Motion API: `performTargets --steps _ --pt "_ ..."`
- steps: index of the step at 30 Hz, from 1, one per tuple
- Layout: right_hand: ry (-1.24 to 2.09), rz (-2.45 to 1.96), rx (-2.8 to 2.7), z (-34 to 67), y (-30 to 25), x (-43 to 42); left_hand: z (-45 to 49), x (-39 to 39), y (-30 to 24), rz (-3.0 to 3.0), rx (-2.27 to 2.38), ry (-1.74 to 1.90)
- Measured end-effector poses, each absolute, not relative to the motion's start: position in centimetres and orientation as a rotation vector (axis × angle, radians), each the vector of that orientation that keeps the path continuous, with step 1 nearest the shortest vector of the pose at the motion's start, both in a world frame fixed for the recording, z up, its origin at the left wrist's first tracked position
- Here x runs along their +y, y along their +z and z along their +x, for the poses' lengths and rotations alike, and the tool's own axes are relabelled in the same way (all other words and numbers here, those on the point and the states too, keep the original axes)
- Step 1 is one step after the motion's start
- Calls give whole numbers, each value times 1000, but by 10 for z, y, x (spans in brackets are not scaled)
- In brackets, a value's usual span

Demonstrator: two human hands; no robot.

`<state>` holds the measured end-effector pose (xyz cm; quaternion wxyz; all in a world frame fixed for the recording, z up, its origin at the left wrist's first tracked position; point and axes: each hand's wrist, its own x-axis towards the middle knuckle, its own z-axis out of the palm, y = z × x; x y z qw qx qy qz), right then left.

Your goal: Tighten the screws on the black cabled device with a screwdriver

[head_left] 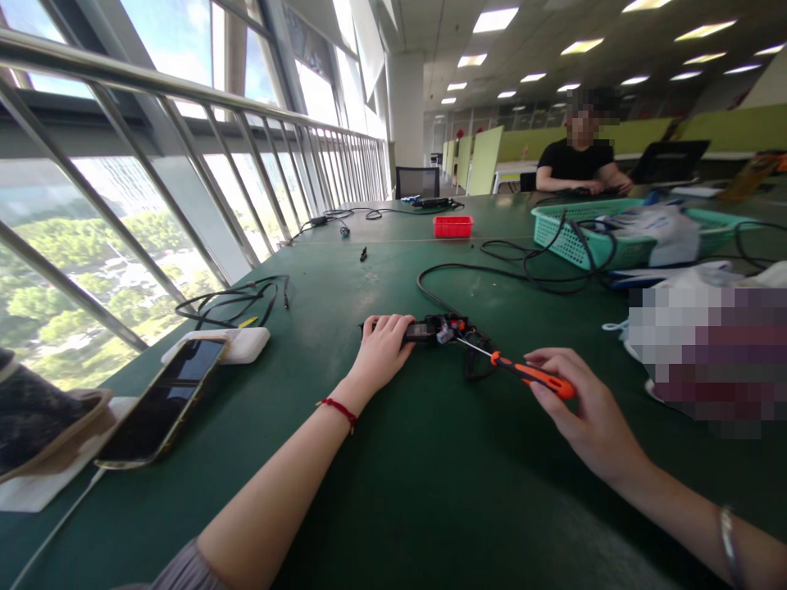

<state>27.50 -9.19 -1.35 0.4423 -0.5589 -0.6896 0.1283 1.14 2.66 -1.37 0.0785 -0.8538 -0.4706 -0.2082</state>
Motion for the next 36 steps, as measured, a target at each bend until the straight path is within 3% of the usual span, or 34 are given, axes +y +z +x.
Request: performTargets --steps 11,22,36 --pt "416 -1450 -1733 273 -9 -94 11 27 -15 -2558 -1393 -616" --pt "203 -1335 -1718 274 -13 -92 11 26 -15 -2548 -1397 -609" --pt "256 -1317 -1674 273 -14 -92 11 27 -14 -2543 -1398 -616"
